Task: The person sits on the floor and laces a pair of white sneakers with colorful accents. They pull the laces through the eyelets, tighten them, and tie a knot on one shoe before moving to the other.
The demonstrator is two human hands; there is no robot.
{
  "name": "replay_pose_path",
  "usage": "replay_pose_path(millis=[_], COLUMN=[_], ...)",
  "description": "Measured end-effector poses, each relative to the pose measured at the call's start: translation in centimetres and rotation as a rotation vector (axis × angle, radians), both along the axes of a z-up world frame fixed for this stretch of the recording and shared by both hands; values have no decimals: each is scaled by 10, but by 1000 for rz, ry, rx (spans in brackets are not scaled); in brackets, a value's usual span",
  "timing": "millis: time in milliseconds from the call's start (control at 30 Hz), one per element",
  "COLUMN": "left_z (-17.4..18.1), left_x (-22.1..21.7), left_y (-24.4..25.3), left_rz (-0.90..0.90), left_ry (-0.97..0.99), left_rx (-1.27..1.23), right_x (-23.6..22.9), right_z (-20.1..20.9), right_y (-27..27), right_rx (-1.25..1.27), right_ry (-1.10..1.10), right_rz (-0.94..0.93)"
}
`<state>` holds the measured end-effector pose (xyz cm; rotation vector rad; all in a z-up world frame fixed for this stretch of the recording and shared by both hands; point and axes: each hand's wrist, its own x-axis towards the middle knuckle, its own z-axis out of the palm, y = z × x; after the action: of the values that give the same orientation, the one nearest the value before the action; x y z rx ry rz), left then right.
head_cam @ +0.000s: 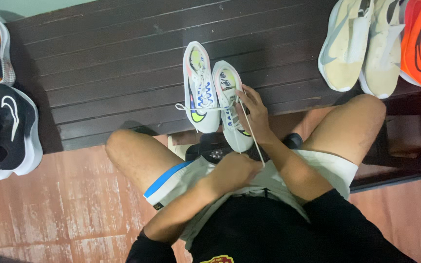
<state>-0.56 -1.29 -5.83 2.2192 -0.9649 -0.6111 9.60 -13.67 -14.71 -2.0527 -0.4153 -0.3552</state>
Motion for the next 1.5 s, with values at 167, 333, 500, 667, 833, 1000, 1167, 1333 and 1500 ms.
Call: replay_pose_path(millis=[167,333,500,667,833,1000,1167,1333,1500], left_z=[15,59,30,-65,-64,-38,-36,-58,-39], left_x=[13,33,93,118,118,118,124,126,123], left_y=[32,57,60,39,41,63,77,83,72], left_rz=[-37,12,456,652,701,562,458,343,532], left_ry=[184,97,-342,-408,-357,-120,-24,18,-83], left_rx=[51,-479,-88,-103,-78,-290,-348,-372,-317], right_x=[2,6,0,10,13,38,53,89,40], right_z=[-1,-14,31,-5,-15,6,98,126,57], right_y=[4,-1,9,-4,-14,-50,-57,-55,-7], right_rx=[93,65,-12,56,745,330,142,544,-210], right_ry=[-24,-44,5,-42,325,698,910,489,371], right_rz=[-30,10,-103,-164,-258,-57,331,-143,31])
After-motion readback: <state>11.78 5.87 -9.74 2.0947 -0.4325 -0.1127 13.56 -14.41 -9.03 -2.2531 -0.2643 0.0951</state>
